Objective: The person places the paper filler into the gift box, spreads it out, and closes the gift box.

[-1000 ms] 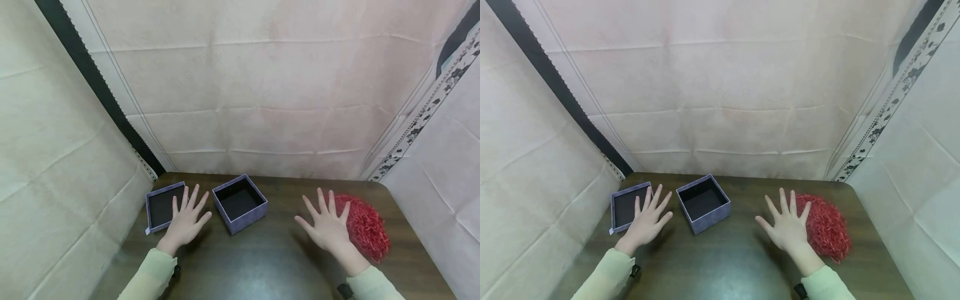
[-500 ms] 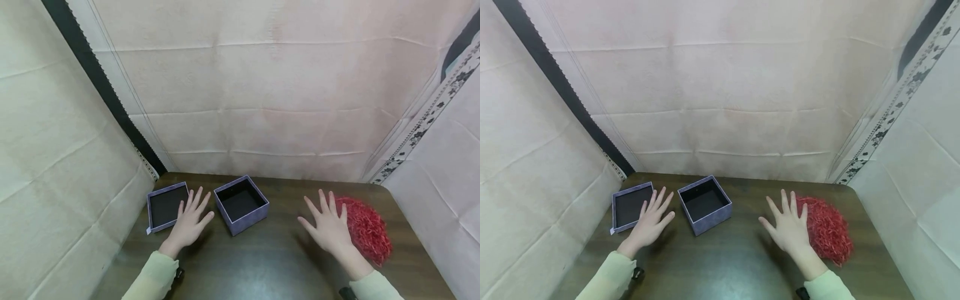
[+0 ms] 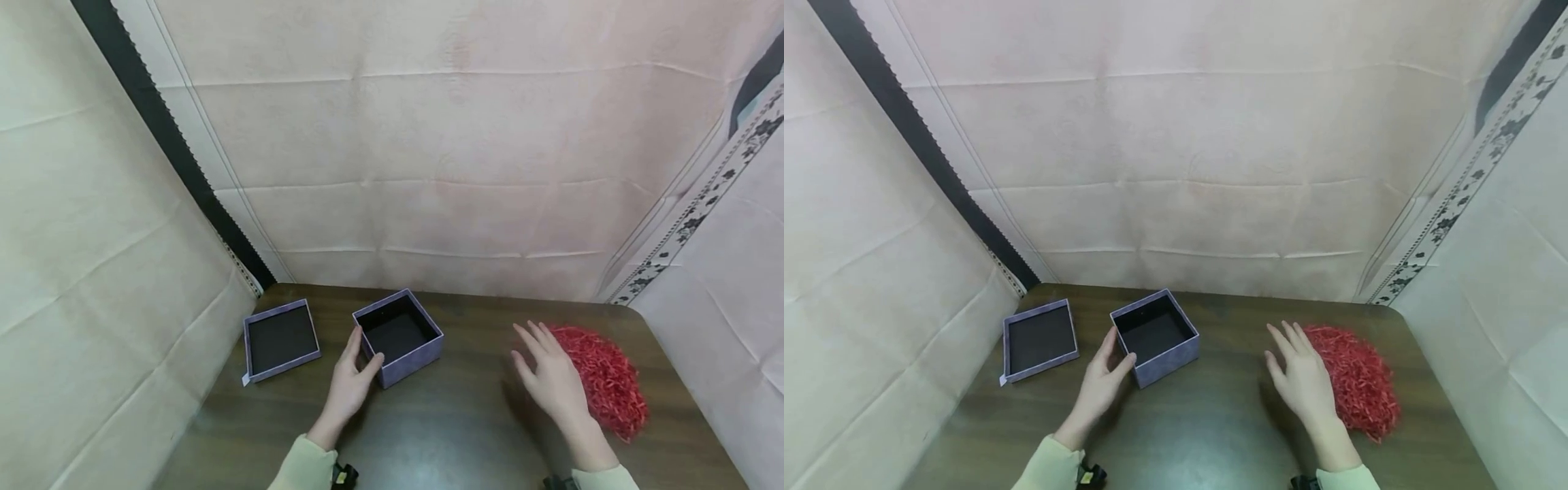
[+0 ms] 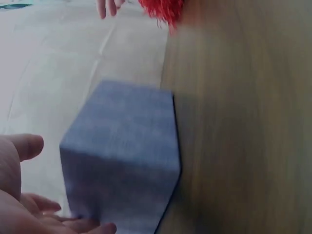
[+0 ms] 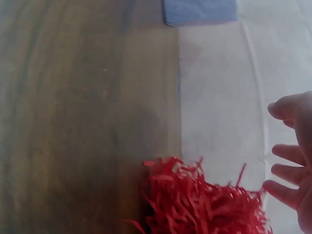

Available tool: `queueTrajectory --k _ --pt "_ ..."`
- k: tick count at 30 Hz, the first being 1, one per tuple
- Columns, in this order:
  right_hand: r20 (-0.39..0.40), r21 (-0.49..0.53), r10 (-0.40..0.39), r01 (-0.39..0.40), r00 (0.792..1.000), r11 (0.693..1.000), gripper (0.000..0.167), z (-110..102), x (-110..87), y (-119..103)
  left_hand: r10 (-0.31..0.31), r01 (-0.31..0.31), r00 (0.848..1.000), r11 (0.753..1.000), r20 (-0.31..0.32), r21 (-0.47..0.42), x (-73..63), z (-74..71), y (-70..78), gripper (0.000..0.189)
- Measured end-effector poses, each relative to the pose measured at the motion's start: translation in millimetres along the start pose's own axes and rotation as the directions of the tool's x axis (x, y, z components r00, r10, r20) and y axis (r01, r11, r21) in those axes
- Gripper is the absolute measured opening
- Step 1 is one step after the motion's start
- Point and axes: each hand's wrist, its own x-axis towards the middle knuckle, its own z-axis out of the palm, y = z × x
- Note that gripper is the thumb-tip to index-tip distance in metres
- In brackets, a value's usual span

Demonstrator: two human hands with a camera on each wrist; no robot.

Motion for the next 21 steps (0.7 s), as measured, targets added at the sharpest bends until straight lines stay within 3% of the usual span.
queueTrajectory --k 5,11,15,21 --pt "-0.102 -0.004 0.011 -0.011 0.995 1.000 0.048 -18 -1.2 4 -0.028 0.027 0.999 0.999 -0.029 -0.018 -5.5 19.2 4.3 0.088" --pt "-0.173 0.009 0.031 -0.030 0.984 1.000 0.048 -35 -8.3 19 -0.014 0.009 0.998 0.997 -0.062 -0.081 -5.5 26.1 0.7 0.089" --pt "-0.137 0.029 0.071 -0.067 0.988 0.997 0.052 -42 -12.5 30 -0.006 0.002 1.000 0.989 -0.030 -0.148 -2.7 24.2 -3.7 0.086" --pt "-0.005 0.050 0.141 -0.141 0.990 0.989 0.068 -56 -12.7 45 -0.010 0.015 1.000 0.969 0.021 -0.248 6.3 14.7 -13.7 0.081"
